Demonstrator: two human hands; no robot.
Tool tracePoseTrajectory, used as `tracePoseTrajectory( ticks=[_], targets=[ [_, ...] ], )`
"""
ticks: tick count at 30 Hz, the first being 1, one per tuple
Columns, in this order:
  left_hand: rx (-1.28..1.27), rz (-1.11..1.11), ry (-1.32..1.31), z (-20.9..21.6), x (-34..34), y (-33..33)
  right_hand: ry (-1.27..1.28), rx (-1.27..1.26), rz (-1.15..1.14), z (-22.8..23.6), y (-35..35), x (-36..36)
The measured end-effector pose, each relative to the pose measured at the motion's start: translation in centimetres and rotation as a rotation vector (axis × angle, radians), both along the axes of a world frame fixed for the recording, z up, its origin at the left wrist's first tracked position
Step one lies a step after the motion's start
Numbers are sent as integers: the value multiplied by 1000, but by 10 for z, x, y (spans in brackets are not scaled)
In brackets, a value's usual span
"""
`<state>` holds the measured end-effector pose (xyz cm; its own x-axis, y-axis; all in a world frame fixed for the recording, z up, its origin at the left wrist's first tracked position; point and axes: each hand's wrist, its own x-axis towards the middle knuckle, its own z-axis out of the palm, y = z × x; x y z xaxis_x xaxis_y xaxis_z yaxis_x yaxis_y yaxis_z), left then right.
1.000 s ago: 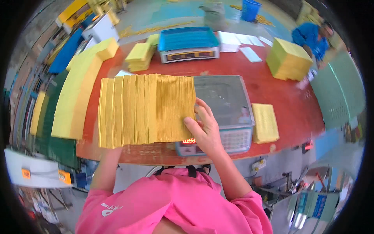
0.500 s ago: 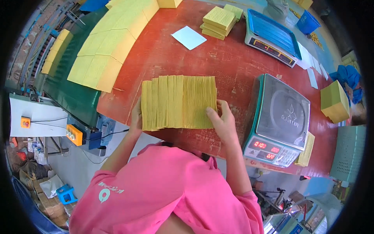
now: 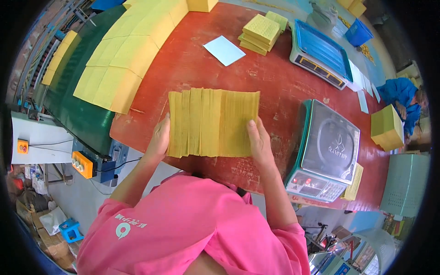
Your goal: Weighing and stacking yellow paper cards on a digital scale in a production facility.
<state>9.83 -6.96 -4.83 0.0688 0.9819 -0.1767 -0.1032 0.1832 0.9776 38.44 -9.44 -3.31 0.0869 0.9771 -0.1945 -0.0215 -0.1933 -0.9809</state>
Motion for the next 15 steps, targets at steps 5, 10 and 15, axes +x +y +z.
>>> tracePoseTrajectory(
  ticks=[5,10,15],
  targets=[
    [369,-71,91,17,-7,8,142,359,-106,28,-2,-3],
    [257,-59,-79,-39,-12,-5,-186,399,-86,-23,-30,6],
    [222,-175,381,-39,-25,-24,-144,179,-3,-50,-53,13]
  ],
)
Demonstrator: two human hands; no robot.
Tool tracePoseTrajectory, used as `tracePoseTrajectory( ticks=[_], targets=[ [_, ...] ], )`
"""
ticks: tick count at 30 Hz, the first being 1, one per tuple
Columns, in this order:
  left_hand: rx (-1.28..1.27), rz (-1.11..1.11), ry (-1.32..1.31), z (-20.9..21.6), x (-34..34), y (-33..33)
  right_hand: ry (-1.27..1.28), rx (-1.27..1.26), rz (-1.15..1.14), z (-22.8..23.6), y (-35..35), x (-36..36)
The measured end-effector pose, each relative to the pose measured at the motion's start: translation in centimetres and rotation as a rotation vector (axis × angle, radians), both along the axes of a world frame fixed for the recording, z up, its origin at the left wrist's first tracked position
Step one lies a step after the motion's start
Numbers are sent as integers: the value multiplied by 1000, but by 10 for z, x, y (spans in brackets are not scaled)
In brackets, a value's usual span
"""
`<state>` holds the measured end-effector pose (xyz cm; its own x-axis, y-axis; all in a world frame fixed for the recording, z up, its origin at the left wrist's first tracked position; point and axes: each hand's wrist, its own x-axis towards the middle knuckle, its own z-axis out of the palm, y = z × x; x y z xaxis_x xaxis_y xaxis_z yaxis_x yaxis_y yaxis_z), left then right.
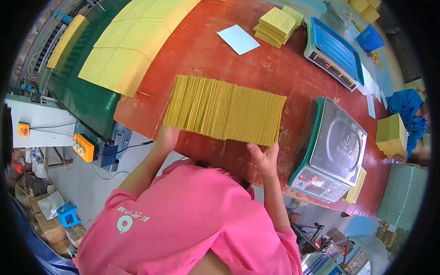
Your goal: Weighing and stacking yellow paper cards on a digital scale in a production facility.
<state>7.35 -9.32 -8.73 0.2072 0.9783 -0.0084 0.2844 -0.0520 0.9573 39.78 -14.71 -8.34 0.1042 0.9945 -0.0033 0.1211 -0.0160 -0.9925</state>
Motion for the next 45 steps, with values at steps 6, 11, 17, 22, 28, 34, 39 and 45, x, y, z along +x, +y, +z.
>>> tracePoseTrajectory(
  ticks=[6,11,17,22,28,34,39,45],
  targets=[
    [-88,156,-571,-44,-7,9,-114,147,16,14,10,-5],
    [-184,213,-761,-32,1,14,-24,181,9,18,20,1],
    [-186,197,-791,-42,21,15,8,33,130,13,29,-12],
    [-107,143,-814,-14,44,19,93,146,17,25,36,-18],
    [-133,63,-678,-27,20,19,143,57,-5,6,24,-12],
    [-231,93,-518,-51,9,27,9,48,53,-4,35,1],
    [-226,113,-662,-34,13,28,-16,16,49,-10,31,3],
    [-169,152,-640,-33,11,24,-17,7,19,-6,29,2]
  ],
)
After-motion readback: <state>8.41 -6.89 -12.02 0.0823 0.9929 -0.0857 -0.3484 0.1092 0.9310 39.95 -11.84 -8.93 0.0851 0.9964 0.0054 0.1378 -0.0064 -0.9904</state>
